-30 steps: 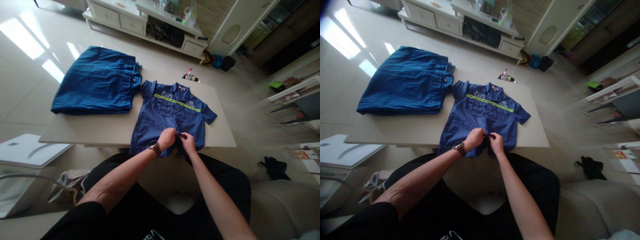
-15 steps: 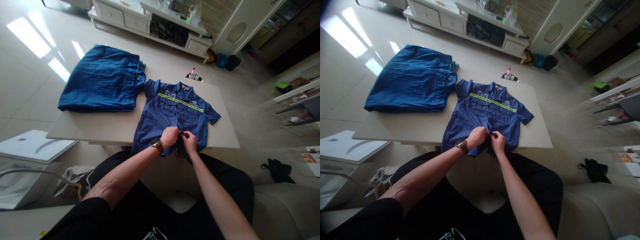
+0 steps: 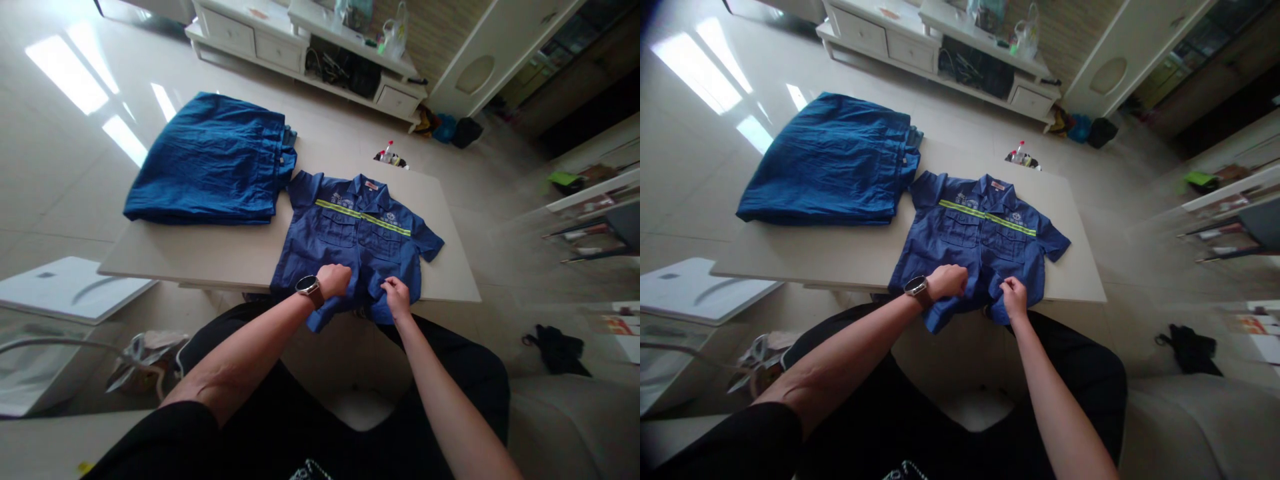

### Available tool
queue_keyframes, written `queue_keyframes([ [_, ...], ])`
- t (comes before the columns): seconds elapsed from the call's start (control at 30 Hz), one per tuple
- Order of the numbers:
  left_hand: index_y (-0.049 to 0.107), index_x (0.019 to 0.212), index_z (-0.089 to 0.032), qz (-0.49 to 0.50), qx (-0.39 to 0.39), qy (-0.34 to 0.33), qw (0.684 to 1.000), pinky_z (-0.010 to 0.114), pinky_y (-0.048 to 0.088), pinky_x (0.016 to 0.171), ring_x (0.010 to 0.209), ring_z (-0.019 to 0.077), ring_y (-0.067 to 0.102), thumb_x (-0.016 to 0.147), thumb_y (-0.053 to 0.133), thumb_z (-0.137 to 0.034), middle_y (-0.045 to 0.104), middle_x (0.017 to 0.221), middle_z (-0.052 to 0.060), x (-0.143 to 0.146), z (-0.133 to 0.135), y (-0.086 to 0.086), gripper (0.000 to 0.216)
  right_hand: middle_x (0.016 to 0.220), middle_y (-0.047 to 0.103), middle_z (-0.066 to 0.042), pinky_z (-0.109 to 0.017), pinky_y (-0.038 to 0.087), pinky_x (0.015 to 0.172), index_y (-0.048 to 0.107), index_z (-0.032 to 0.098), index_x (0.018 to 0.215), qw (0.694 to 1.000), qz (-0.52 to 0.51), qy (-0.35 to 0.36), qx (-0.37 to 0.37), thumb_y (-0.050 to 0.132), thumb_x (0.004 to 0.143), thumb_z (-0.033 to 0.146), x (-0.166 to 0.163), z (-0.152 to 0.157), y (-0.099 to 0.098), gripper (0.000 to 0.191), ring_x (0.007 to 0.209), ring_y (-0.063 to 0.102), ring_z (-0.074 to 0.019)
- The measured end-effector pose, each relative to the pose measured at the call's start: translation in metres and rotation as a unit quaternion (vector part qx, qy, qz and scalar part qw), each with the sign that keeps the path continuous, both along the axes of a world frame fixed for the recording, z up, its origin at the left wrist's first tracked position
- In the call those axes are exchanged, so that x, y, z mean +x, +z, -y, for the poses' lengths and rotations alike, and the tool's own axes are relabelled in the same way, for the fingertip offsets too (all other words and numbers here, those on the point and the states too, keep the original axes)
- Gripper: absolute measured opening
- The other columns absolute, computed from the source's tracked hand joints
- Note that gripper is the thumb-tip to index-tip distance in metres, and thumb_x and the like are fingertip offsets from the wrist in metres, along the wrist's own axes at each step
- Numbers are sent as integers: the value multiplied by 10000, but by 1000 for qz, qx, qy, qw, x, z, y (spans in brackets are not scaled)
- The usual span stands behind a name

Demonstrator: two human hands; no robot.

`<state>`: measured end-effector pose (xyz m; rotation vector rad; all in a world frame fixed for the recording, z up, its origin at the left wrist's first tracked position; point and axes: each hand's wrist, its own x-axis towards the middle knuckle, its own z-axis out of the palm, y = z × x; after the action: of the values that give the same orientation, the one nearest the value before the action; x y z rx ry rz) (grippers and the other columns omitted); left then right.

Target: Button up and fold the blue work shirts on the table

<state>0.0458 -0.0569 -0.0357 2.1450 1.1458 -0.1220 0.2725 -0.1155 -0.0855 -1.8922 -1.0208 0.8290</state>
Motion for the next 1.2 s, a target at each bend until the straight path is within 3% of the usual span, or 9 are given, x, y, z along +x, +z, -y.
queue_keyframes([
  [0.13,735,989,-193,-8,26,25,999,335,560,860,1034,282,730,868,689,-389,758,1086,119,8,5,0,235,589,498,49,-271,348,582,535,228,709,990,-134,33,-26,620,604,392,3,28,18,212,571,429,-134],
  [0.3,614,1164,-158,25,72,117,990,375,549,897,1075,293,700,863,665,-565,686,1197,144,35,17,-12,509,570,463,42,-251,298,545,510,216,660,964,-256,62,-35,614,575,310,-4,39,49,164,538,382,-114],
  [0.43,591,1148,-152,31,96,138,985,389,534,894,1048,286,698,886,627,-474,678,1165,137,46,18,-27,417,560,452,41,-250,292,550,506,212,665,960,-267,79,-42,623,568,322,0,38,61,187,530,376,-110],
  [0.57,642,1044,-166,43,115,104,987,356,522,865,1020,256,703,916,540,-286,715,1094,116,46,16,-32,203,573,457,51,-268,333,553,473,231,703,980,-191,36,-34,634,600,387,17,35,48,246,527,395,-124],
  [0.7,705,936,-179,50,114,87,988,338,517,835,985,238,715,925,452,-184,753,1041,113,42,12,-24,252,690,532,21,-311,435,663,543,226,766,1000,17,-24,2,703,608,427,25,33,26,301,672,515,-173],
  [0.87,751,923,-185,68,122,71,988,328,519,795,938,245,728,898,485,-184,774,991,122,40,10,-12,267,1072,690,-106,-402,490,910,659,207,1040,975,172,136,41,744,727,474,-1,30,20,420,1036,625,-267],
  [0.93,763,912,-185,73,124,62,988,326,521,778,914,250,732,889,502,-190,777,961,123,39,11,-10,261,1048,709,-112,-404,495,915,673,202,1022,966,183,176,41,727,756,466,-15,26,20,379,1013,639,-268],
  [1.07,783,940,-191,91,119,54,987,314,529,808,924,242,734,889,528,-196,781,964,125,35,13,-8,260,862,711,-83,-355,497,773,684,190,956,967,196,160,23,686,783,433,-30,20,20,298,804,640,-236],
  [1.2,793,1027,-223,113,119,56,985,321,528,881,972,228,734,905,526,-192,788,1003,105,32,13,-10,296,828,703,-82,-336,485,755,705,188,895,961,217,164,51,607,846,378,-29,20,26,220,767,625,-217],
])
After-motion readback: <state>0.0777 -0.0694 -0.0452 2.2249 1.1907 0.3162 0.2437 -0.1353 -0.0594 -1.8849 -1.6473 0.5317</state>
